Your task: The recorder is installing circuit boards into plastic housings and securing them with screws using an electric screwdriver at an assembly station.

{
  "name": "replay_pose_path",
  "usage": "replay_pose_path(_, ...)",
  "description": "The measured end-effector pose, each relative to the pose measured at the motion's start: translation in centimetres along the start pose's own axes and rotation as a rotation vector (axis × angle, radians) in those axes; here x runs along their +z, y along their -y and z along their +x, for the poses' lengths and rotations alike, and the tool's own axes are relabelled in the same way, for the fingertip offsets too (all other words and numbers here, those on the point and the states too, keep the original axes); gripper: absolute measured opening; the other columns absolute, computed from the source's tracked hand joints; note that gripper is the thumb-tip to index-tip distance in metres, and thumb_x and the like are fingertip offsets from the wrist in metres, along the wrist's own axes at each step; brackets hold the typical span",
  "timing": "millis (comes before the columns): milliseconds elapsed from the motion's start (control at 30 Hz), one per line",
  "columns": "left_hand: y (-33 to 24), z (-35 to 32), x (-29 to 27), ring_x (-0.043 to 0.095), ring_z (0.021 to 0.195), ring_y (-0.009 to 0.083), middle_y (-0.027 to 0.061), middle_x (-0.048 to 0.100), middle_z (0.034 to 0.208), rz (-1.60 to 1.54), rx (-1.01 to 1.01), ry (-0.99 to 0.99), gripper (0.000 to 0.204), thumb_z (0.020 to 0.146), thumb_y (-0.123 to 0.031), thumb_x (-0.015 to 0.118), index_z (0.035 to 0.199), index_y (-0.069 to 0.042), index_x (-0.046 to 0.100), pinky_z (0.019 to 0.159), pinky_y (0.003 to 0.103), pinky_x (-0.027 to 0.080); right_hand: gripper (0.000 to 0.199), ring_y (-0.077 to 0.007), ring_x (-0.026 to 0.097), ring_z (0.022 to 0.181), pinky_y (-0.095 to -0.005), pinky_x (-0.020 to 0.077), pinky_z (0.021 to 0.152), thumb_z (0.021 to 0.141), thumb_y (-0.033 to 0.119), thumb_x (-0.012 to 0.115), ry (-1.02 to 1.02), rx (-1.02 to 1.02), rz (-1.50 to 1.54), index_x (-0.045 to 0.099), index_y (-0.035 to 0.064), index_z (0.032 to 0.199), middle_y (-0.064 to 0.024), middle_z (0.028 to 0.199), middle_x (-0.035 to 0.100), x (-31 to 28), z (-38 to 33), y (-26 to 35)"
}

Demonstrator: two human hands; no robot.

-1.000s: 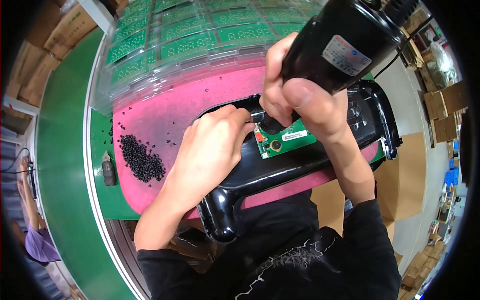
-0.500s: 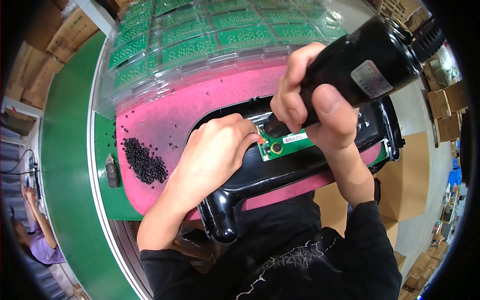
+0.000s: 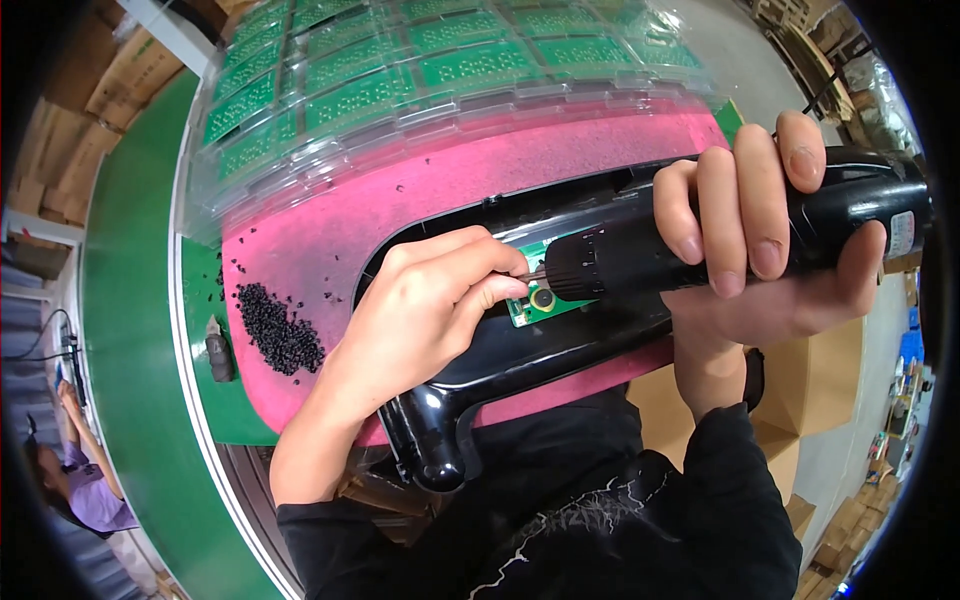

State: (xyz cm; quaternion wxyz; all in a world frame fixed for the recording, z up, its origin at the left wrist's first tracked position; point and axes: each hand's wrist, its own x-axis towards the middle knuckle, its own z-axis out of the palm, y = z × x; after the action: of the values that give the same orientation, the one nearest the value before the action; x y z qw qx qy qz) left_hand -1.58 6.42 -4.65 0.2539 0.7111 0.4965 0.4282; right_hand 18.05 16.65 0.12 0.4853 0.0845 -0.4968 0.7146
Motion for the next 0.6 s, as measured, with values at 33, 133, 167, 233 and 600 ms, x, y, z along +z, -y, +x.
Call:
replay_pose_path(33, 0.0, -0.1, 0.0, 0.066, 0.069, 0.0256, 0.0128, 0.066, 0.078, 0.0, -0.002, 0.004, 0.01, 0.082, 0.001, 0.071, 0.09, 0.004, 0.067, 0.063, 0.033, 0.052, 0.042, -0.0081, 0.052, 0.052, -0.0285, 0.0461, 0.061, 0.09, 0.048, 0.059, 0.041, 0.001, 0.003, 0.047, 0.0108, 0.104, 0.0037, 0.069, 0.054, -0.2, 0.0, 0.0)
replay_pose_path(133, -0.1, -0.1, 0.1, 0.066, 0.068, 0.0237, 0.0124, 0.066, 0.077, -0.099, -0.095, 0.054, 0.01, 0.081, 0.0, 0.072, 0.09, 0.004, 0.067, 0.062, 0.032, 0.052, 0.043, -0.0081, 0.053, 0.053, -0.0281, 0.0466, 0.061, 0.089, 0.048, 0.061, 0.153, 0.029, -0.009, 0.047, 0.0114, 0.105, 0.0038, 0.07, 0.055, -1.1, 0.3, 0.3)
replay_pose_path(167, 0.0, 0.0, 0.3, 0.066, 0.068, 0.023, 0.012, 0.067, 0.077, -0.073, -0.046, 0.037, 0.01, 0.082, -0.001, 0.072, 0.089, 0.004, 0.068, 0.062, 0.031, 0.052, 0.044, -0.0082, 0.053, 0.052, -0.0279, 0.0468, 0.061, 0.089, 0.049, 0.062, 0.228, 0.059, -0.022, 0.046, 0.0117, 0.106, 0.0038, 0.07, 0.056, -1.2, 0.3, 0.5)
replay_pose_path(233, 0.0, 0.1, 0.3, 0.066, 0.068, 0.0222, 0.0115, 0.067, 0.077, -0.047, 0.0, 0.022, 0.01, 0.082, -0.002, 0.072, 0.089, 0.004, 0.068, 0.062, 0.031, 0.052, 0.049, -0.0088, 0.051, 0.051, -0.0266, 0.044, 0.055, 0.088, 0.054, 0.063, 0.1, 0.132, -0.027, 0.046, 0.0108, 0.105, 0.0031, 0.067, 0.055, -0.2, 0.0, -0.1)
replay_pose_path(600, -1.1, -0.1, -0.3, 0.055, 0.059, 0.0377, 0.0169, 0.054, 0.066, 0.225, -0.19, -0.124, 0.029, 0.093, -0.015, 0.062, 0.072, 0.002, 0.052, 0.055, 0.044, 0.043, 0.053, -0.0093, 0.043, 0.048, -0.0231, 0.0341, 0.044, 0.081, 0.046, 0.079, 0.049, 0.345, -0.195, 0.047, 0.0064, 0.096, -0.0007, 0.063, 0.048, 2.2, -1.0, -1.9)
